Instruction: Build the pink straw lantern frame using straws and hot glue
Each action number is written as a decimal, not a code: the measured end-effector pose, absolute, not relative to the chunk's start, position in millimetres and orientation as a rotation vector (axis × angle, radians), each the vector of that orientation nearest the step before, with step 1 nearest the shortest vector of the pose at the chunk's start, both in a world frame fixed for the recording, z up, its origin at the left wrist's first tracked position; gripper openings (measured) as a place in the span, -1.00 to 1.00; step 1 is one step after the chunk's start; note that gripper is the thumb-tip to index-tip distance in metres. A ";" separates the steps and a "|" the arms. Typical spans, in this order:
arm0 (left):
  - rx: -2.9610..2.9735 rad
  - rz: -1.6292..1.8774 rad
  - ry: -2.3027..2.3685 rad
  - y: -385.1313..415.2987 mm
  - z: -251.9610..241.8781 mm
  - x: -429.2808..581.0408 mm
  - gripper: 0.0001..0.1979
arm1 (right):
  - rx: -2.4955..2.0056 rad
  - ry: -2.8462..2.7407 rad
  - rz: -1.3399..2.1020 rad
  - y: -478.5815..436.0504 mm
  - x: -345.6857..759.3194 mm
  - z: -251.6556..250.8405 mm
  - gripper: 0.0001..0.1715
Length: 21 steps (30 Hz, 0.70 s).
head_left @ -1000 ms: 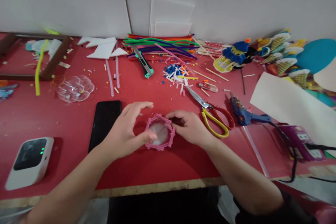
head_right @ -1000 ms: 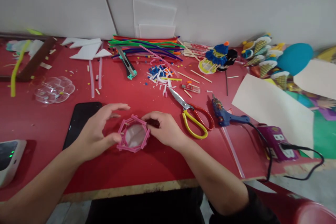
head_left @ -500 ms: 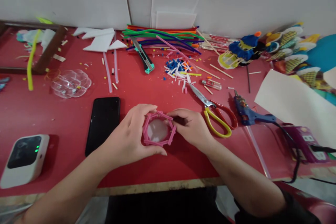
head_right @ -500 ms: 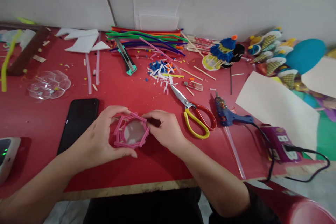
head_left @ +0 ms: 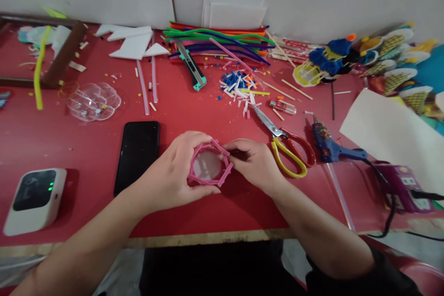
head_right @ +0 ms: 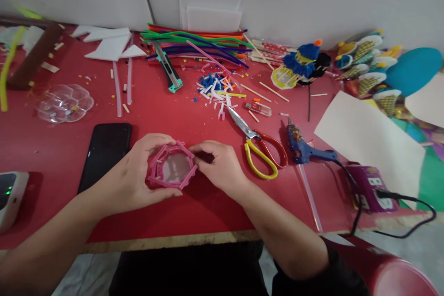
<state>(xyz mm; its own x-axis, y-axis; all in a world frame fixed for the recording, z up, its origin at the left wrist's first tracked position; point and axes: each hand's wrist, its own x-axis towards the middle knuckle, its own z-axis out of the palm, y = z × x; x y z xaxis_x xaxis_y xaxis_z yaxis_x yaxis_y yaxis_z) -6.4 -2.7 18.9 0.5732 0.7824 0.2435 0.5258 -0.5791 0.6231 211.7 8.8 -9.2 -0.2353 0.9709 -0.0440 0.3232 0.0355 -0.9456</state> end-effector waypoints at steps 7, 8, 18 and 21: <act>2.285 0.694 1.033 -3.5 20.7 -6.2 -0.25 | -1.232 -1.710 1.319 11.8 216.7 -4.2 -0.74; 2.284 0.687 1.026 -3.1 20.7 -6.3 -0.27 | -1.221 -1.698 1.338 12.0 218.1 -3.5 -0.71; 2.237 0.705 0.844 -0.9 16.4 -8.8 -0.28 | -1.166 -1.508 1.475 16.2 227.0 8.2 -0.85; 2.237 0.708 0.779 -1.4 15.9 -9.5 -0.28 | -1.147 -1.553 1.527 16.9 227.4 8.4 -0.80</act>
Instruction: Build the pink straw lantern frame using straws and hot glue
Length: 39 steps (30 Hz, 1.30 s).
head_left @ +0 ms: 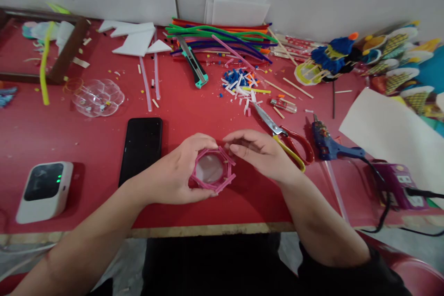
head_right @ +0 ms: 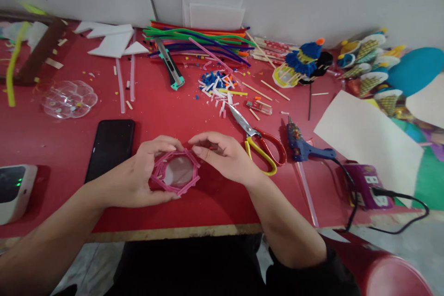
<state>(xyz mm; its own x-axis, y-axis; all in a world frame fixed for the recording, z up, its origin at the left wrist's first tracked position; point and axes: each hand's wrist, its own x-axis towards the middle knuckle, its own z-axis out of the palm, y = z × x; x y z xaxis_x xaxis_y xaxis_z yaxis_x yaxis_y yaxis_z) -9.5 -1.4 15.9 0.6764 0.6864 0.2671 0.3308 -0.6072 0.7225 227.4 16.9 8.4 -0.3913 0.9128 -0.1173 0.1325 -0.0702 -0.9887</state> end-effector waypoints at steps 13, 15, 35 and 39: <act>2.370 0.624 0.833 8.1 25.5 -19.3 -0.16 | -1.180 -1.678 1.667 22.7 225.6 -5.1 -0.79; 2.420 0.606 0.925 9.3 29.0 -23.1 -0.17 | -1.215 -1.669 1.661 22.5 224.6 -5.5 -0.80; 2.205 0.969 1.684 -68.0 8.2 11.2 -0.36 | -1.376 -1.630 0.999 -45.0 187.8 -13.0 -0.84; 2.175 0.984 1.651 -57.8 5.2 10.1 -0.17 | -1.364 -1.667 0.970 -45.7 192.6 -11.7 -0.85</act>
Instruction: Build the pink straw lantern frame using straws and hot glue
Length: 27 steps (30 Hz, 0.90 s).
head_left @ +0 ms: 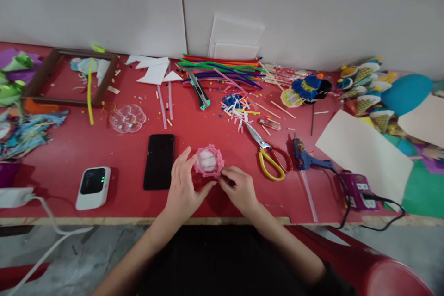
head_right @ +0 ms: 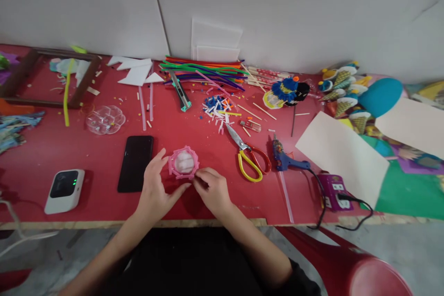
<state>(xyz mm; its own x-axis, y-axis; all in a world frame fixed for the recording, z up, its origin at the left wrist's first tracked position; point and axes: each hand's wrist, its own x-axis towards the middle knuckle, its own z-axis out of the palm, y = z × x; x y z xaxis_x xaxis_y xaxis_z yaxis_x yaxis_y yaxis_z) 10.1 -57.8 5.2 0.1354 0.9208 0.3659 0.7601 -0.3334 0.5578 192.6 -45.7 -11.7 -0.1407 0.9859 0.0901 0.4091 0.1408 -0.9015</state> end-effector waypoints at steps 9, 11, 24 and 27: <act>2.091 1.010 1.602 -44.6 -3.5 19.7 -0.18 | -1.308 -1.713 0.913 -41.8 201.4 -13.5 -0.78; 2.075 1.065 1.589 -43.6 -7.4 22.2 -0.16 | -1.304 -1.708 0.897 -40.3 199.8 -13.6 -0.78; 2.034 1.240 1.537 -33.4 -16.4 27.3 -0.26 | -1.250 -1.691 0.818 -40.0 208.5 1.5 -0.90; 2.037 1.273 1.458 -34.4 -20.8 25.4 -0.31 | -1.134 -1.810 0.755 -40.7 206.7 3.7 -0.89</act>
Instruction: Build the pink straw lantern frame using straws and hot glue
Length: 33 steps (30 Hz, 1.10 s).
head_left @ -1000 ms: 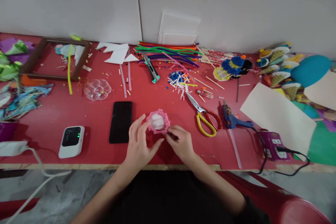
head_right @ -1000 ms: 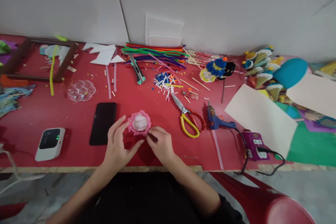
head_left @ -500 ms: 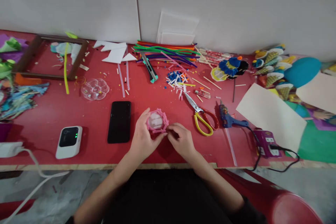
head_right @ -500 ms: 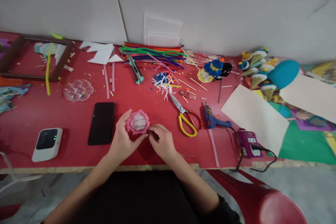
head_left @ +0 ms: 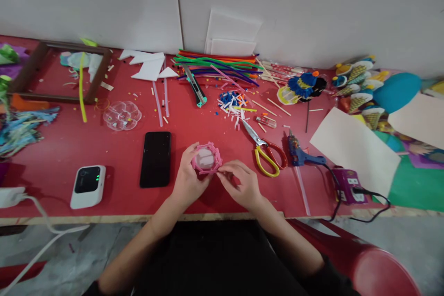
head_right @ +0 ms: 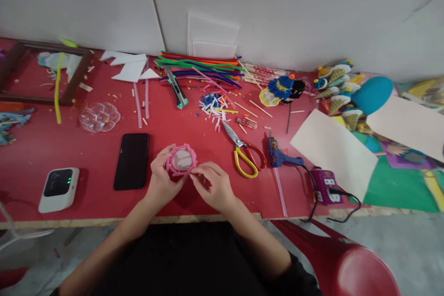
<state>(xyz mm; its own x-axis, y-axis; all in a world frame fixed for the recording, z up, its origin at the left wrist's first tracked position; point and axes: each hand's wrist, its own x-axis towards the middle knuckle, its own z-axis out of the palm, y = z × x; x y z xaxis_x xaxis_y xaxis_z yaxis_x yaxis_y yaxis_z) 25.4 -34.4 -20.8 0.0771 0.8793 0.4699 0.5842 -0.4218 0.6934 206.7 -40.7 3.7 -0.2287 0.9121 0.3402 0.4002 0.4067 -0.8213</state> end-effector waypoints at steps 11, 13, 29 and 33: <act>2.063 1.109 1.488 -39.4 -16.8 21.9 -0.71 | -1.099 -2.061 0.387 -36.5 206.0 0.9 -0.76; 2.073 1.099 1.477 -39.8 -15.8 21.6 -0.77 | -1.087 -2.075 0.356 -35.8 205.9 2.2 -0.75; 2.034 0.996 1.419 -43.9 -6.5 16.7 -0.87 | -1.110 -2.067 0.415 -36.1 204.5 6.2 -0.79; 2.073 1.032 1.441 -42.9 -9.7 17.7 -0.86 | -1.109 -2.093 0.426 -36.4 205.2 5.8 -0.76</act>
